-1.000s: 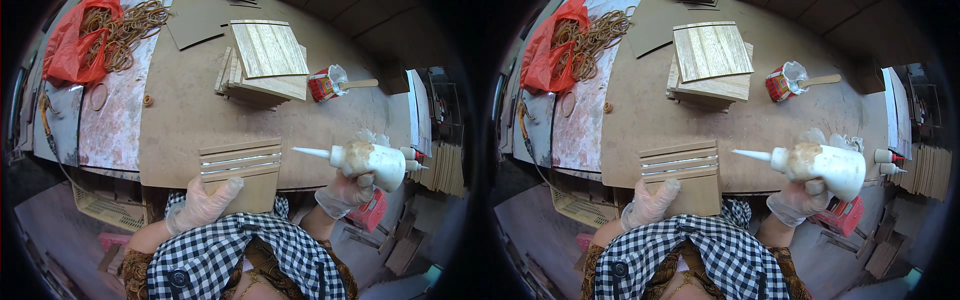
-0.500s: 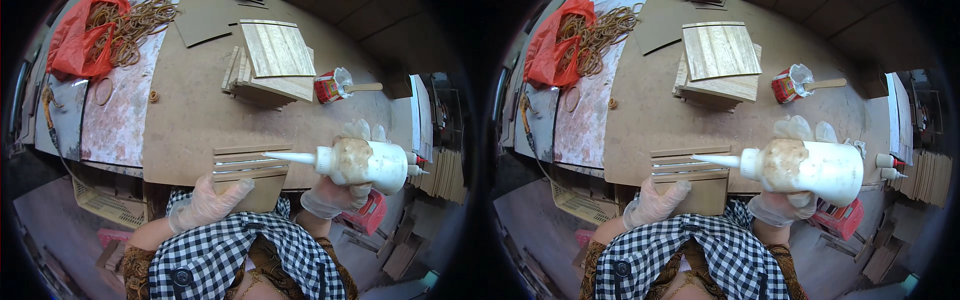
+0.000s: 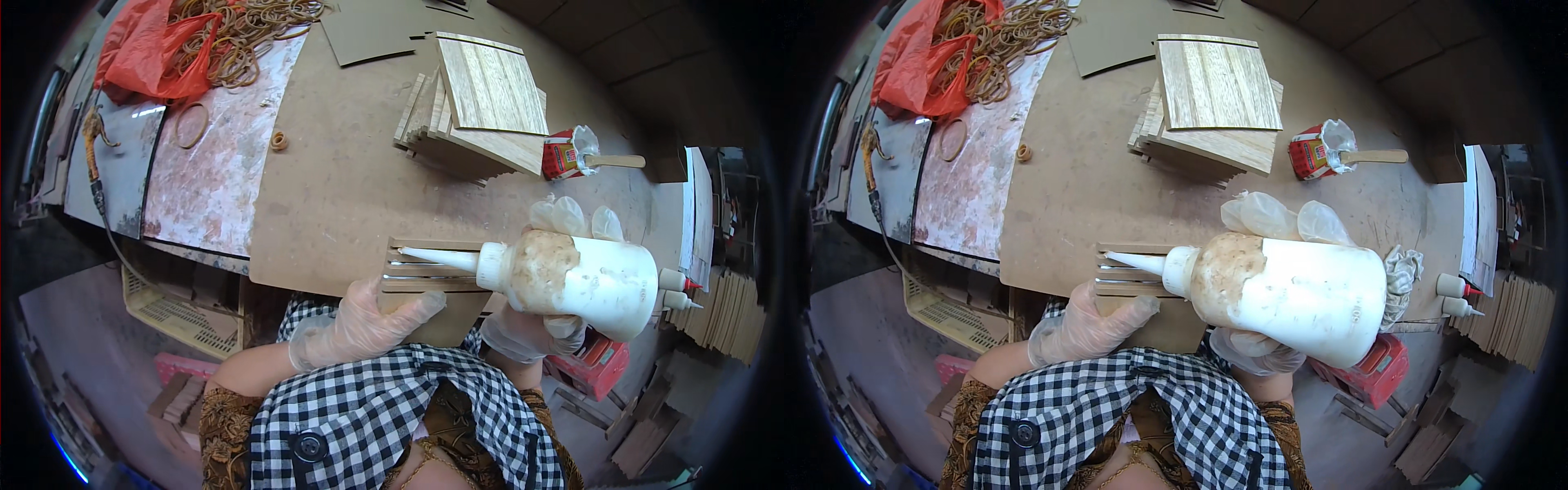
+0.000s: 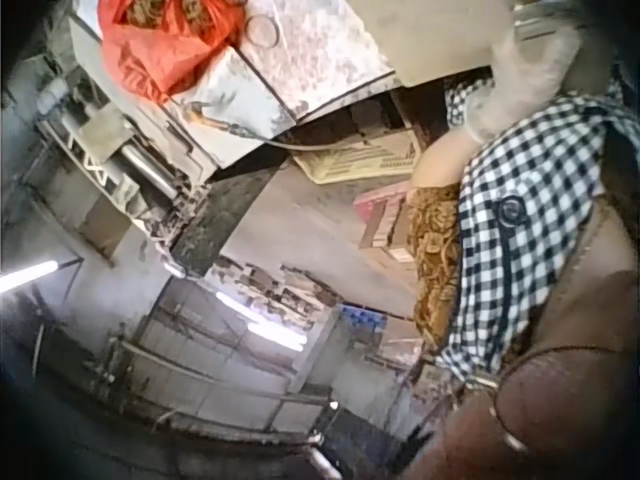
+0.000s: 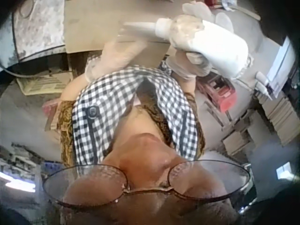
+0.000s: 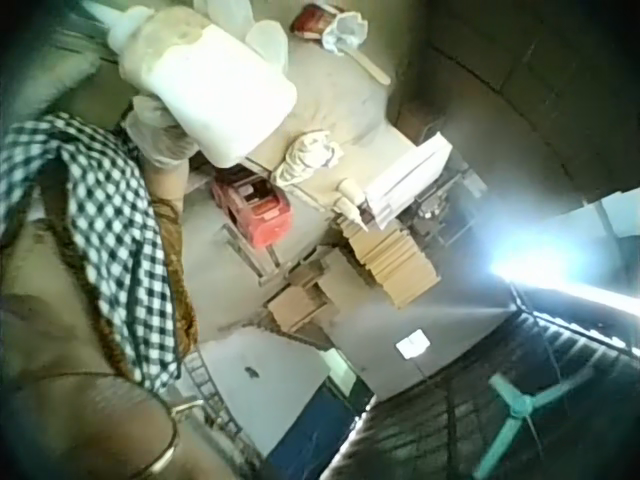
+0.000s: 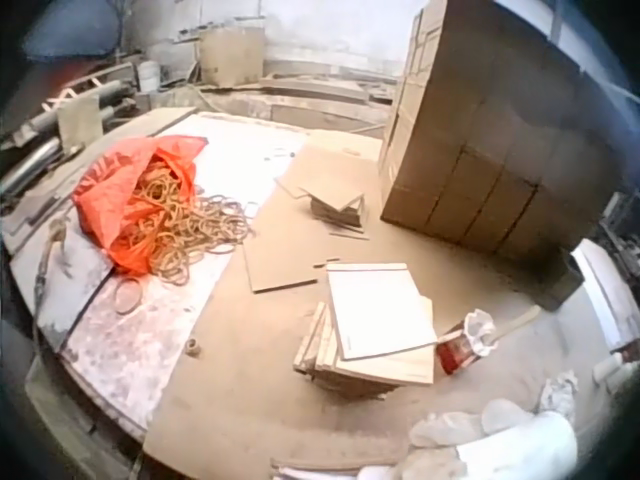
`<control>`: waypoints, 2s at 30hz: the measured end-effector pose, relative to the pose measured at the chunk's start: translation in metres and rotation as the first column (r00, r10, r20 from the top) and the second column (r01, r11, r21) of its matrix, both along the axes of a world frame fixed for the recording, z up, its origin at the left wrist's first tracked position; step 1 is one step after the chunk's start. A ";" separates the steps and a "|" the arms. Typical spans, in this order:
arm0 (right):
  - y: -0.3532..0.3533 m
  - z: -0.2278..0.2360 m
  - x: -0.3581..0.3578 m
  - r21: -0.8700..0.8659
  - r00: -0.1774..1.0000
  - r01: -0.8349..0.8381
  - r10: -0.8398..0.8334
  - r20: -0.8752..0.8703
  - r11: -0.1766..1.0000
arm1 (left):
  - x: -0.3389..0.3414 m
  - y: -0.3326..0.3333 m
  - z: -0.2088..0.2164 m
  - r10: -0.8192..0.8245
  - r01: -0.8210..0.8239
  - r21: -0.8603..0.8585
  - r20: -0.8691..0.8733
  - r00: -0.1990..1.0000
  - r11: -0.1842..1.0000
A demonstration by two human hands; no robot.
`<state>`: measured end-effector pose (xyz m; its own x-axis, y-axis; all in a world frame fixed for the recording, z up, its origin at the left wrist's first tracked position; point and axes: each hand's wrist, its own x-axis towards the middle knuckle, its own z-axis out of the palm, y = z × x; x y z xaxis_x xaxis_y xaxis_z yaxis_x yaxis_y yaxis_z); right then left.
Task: The person assembles a small wooden box by applying glue to the edges of thin wooden slats and joining them together. They use a squeeze bottle to apply adhesive, press the pieces into a rectangular frame, and secure the structure with a rubber band.
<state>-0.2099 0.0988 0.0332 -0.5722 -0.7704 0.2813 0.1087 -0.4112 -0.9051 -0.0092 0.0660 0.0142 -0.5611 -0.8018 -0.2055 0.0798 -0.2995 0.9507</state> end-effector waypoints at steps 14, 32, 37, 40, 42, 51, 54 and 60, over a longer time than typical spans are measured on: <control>0.003 -0.002 -0.007 -0.058 1.000 -0.002 0.001 -0.022 0.998 | 0.001 -0.003 0.003 0.029 -0.026 0.091 -0.040 0.999 0.995; 0.025 0.000 -0.044 -0.192 0.993 0.095 -0.079 0.088 0.977 | 0.002 0.000 0.007 0.066 -0.052 0.186 -0.070 0.995 0.981; 0.031 -0.003 -0.055 -0.224 0.987 0.150 -0.133 0.086 0.963 | 0.004 0.000 0.009 0.065 -0.052 0.201 -0.059 0.996 0.978; 0.029 -0.003 -0.061 -0.175 0.948 0.317 -0.319 0.014 0.932 | 0.004 0.000 0.009 0.057 -0.045 0.196 -0.057 0.997 0.980; 0.024 0.005 -0.056 -0.177 0.940 0.341 -0.333 0.073 0.923 | 0.004 0.001 0.008 0.061 -0.045 0.223 -0.068 0.996 0.974; 0.037 0.002 -0.074 -0.203 0.937 0.322 -0.282 0.205 0.925 | 0.005 0.001 0.011 0.113 -0.082 0.287 -0.091 0.989 0.955; 0.035 0.003 -0.068 -0.233 0.939 0.290 -0.230 0.254 0.928 | 0.007 0.001 0.008 0.104 -0.084 0.230 -0.078 0.992 0.970; 0.030 0.010 -0.059 -0.289 0.927 0.195 -0.079 0.367 0.937 | 0.011 0.001 0.010 0.082 -0.074 0.113 -0.063 0.995 0.991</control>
<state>-0.2685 0.1292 0.0434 -0.7706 -0.5815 0.2608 0.3117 -0.7008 -0.6417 0.0020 0.0670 0.0245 -0.5136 -0.8181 -0.2589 0.1701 -0.3928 0.9038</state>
